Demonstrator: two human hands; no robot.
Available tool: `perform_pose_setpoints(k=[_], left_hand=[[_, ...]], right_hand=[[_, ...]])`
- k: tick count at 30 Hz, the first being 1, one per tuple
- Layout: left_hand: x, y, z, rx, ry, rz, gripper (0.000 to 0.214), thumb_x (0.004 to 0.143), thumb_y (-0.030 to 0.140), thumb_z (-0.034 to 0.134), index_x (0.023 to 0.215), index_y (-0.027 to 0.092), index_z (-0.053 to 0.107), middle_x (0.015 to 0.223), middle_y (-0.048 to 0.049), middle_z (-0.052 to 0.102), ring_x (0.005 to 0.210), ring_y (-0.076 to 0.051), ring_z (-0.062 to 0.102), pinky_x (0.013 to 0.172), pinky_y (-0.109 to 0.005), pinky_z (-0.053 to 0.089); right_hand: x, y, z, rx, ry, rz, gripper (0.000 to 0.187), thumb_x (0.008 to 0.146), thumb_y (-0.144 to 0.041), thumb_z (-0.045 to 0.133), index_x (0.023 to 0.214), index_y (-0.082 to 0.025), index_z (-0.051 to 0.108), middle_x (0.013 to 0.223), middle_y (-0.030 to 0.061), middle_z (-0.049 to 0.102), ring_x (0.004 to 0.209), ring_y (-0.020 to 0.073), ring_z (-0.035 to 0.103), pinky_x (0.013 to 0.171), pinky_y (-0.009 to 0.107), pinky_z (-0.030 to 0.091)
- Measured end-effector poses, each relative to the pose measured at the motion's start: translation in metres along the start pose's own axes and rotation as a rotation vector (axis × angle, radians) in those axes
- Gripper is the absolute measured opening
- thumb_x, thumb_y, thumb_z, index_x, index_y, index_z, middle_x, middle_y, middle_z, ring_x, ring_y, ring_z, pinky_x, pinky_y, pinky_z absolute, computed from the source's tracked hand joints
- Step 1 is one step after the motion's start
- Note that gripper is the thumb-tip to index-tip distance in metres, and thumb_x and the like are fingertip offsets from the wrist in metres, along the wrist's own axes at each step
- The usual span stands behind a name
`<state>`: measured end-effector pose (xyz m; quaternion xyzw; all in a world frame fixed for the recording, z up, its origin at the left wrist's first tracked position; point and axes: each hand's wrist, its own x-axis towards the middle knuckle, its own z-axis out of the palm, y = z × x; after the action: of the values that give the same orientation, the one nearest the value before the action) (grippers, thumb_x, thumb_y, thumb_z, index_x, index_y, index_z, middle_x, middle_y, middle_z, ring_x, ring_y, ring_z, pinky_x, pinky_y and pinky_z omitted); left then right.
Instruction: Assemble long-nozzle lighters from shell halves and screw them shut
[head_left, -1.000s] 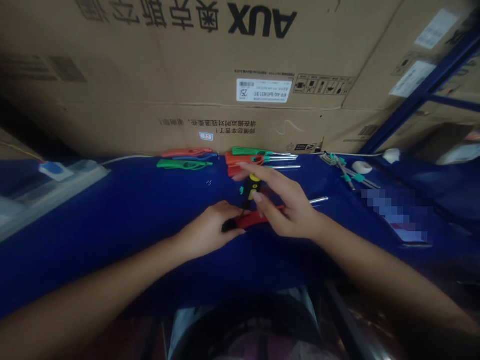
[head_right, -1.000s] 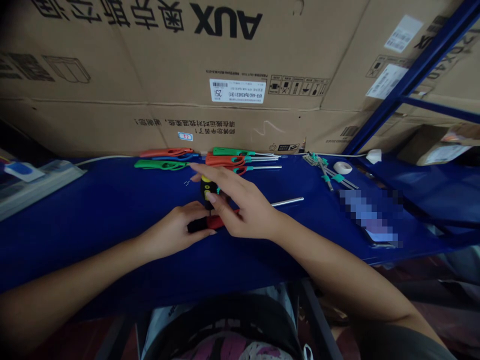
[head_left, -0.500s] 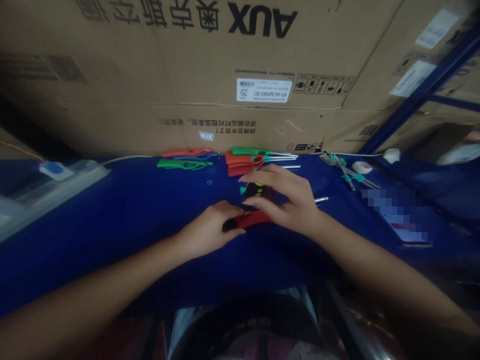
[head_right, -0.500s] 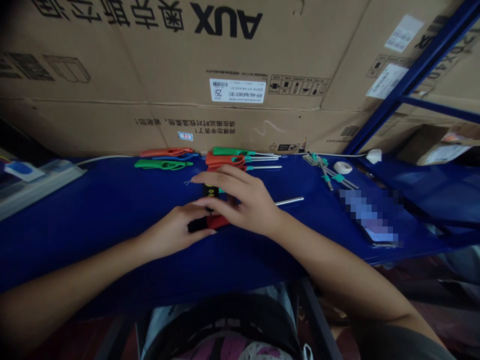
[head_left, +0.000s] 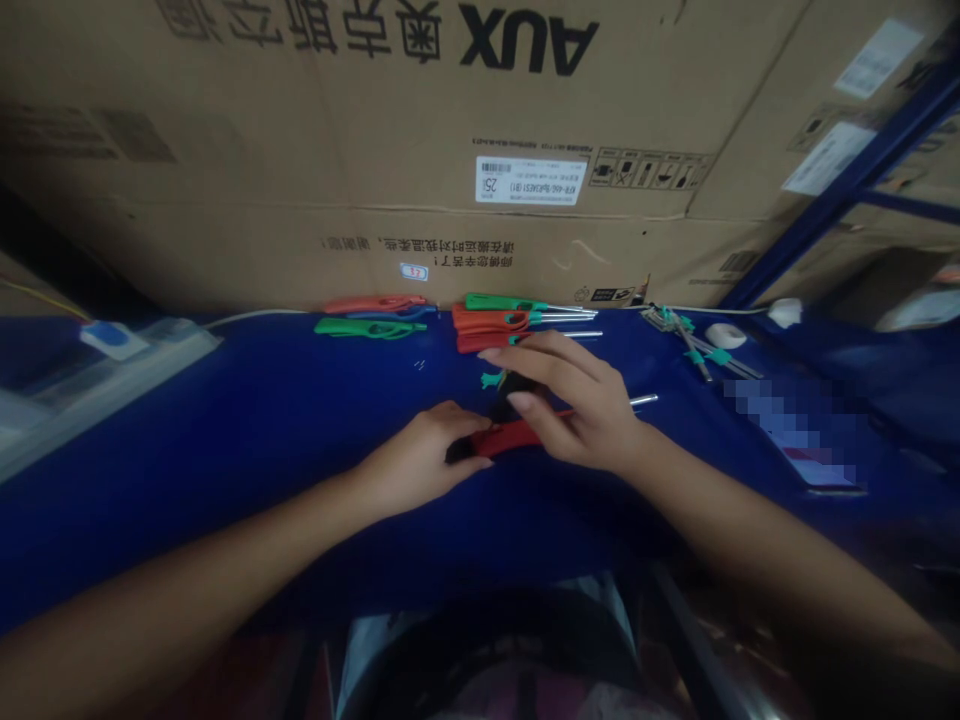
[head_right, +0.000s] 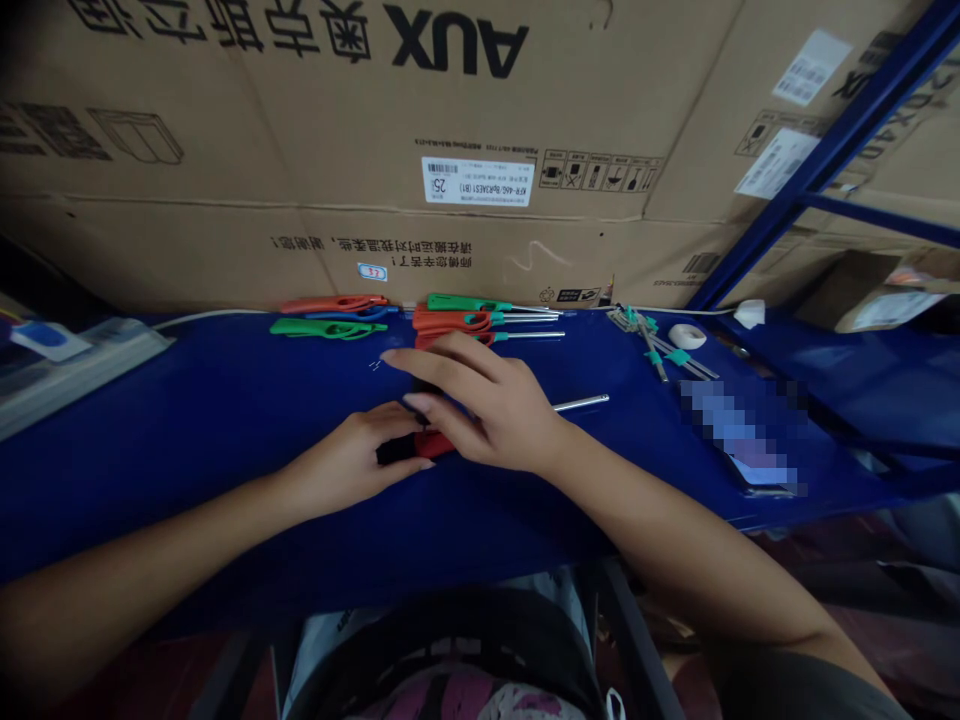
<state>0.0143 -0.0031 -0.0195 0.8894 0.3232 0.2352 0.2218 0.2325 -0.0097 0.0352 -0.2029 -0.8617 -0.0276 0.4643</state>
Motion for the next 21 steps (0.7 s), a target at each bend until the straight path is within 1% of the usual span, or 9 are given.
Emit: perform_pose_setpoints(k=[3,5,8,10,13,15,17,19,21], left_hand=[[0.0002,0.0006,-0.0002,0.002,-0.003,0.006,0.033,0.086,0.018,0.075,0.118,0.022,0.071,0.104,-0.0044,0.075,0.097,-0.022,0.069,0.091,-0.037,0.055],[0.0004,0.0004,-0.0001,0.002,-0.014,0.001,0.03,0.086,0.018,0.075,0.116,0.022,0.072,0.106,-0.0052,0.075,0.099,-0.023,0.069,0.092,-0.037,0.054],[0.0001,-0.0005,0.0002,-0.001,-0.024,-0.004,0.028,0.088,0.021,0.074,0.116,0.02,0.072,0.108,-0.0071,0.074,0.1,-0.024,0.068,0.092,-0.038,0.055],[-0.0003,-0.0007,-0.0001,0.0,-0.017,-0.011,0.029,0.087,0.022,0.074,0.116,0.02,0.072,0.106,-0.0068,0.074,0.099,-0.024,0.068,0.092,-0.038,0.055],[-0.0004,0.0002,-0.0009,-0.015,-0.006,-0.01,0.027,0.087,0.021,0.073,0.115,0.023,0.072,0.104,-0.0049,0.075,0.097,-0.023,0.069,0.092,-0.038,0.055],[0.0,0.001,-0.0013,-0.023,-0.007,0.0,0.029,0.088,0.02,0.073,0.116,0.024,0.072,0.106,-0.0045,0.075,0.098,-0.022,0.069,0.093,-0.038,0.054],[0.0006,0.0014,-0.0009,-0.014,-0.008,-0.015,0.031,0.086,0.019,0.075,0.117,0.023,0.073,0.106,-0.0055,0.074,0.098,-0.023,0.07,0.092,-0.038,0.055],[0.001,0.0013,-0.0001,-0.006,-0.01,-0.045,0.035,0.084,0.019,0.078,0.118,0.022,0.072,0.105,-0.0064,0.074,0.097,-0.023,0.07,0.091,-0.038,0.055],[0.001,0.0011,0.0008,-0.01,-0.009,-0.06,0.036,0.082,0.019,0.079,0.117,0.021,0.072,0.105,-0.0064,0.075,0.098,-0.024,0.07,0.091,-0.038,0.055]], right_hand=[[0.0014,-0.0011,-0.0009,0.192,-0.109,0.092,0.041,0.102,-0.014,0.04,0.142,-0.017,0.049,0.125,0.0117,0.066,0.116,0.0198,0.064,0.096,0.039,0.058],[0.0019,-0.0004,-0.0007,0.227,-0.102,0.107,0.035,0.102,-0.018,0.046,0.136,-0.019,0.054,0.118,0.0095,0.069,0.108,0.0185,0.067,0.09,0.035,0.06],[0.0013,0.0011,-0.0002,0.086,-0.009,0.047,0.03,0.094,-0.028,0.069,0.123,-0.021,0.064,0.104,0.0063,0.072,0.095,0.019,0.069,0.082,0.032,0.061],[0.0011,0.0005,-0.0006,0.062,0.003,0.038,0.031,0.093,-0.029,0.069,0.124,-0.022,0.065,0.107,0.0068,0.073,0.091,0.0184,0.07,0.08,0.031,0.061],[0.0023,-0.0023,-0.0013,0.337,-0.089,0.188,0.034,0.103,-0.021,0.049,0.136,-0.021,0.058,0.123,0.0087,0.069,0.073,0.0104,0.07,0.069,0.025,0.061],[0.0035,-0.003,-0.0006,0.499,-0.097,0.25,0.035,0.103,-0.017,0.047,0.136,-0.02,0.058,0.119,0.0077,0.069,0.063,0.0064,0.066,0.062,0.022,0.059],[0.0045,-0.002,0.001,0.467,-0.022,0.224,0.028,0.099,-0.017,0.058,0.126,-0.018,0.066,0.108,0.0064,0.071,0.067,0.0084,0.066,0.065,0.023,0.059],[0.005,-0.0002,0.0026,0.319,0.067,0.186,0.021,0.092,-0.019,0.07,0.113,-0.017,0.071,0.099,0.0061,0.072,0.073,0.0122,0.066,0.071,0.027,0.059],[0.0052,0.0008,0.0033,0.195,0.104,0.144,0.02,0.087,-0.024,0.077,0.106,-0.018,0.073,0.092,0.0055,0.071,0.076,0.0152,0.065,0.074,0.031,0.059]])
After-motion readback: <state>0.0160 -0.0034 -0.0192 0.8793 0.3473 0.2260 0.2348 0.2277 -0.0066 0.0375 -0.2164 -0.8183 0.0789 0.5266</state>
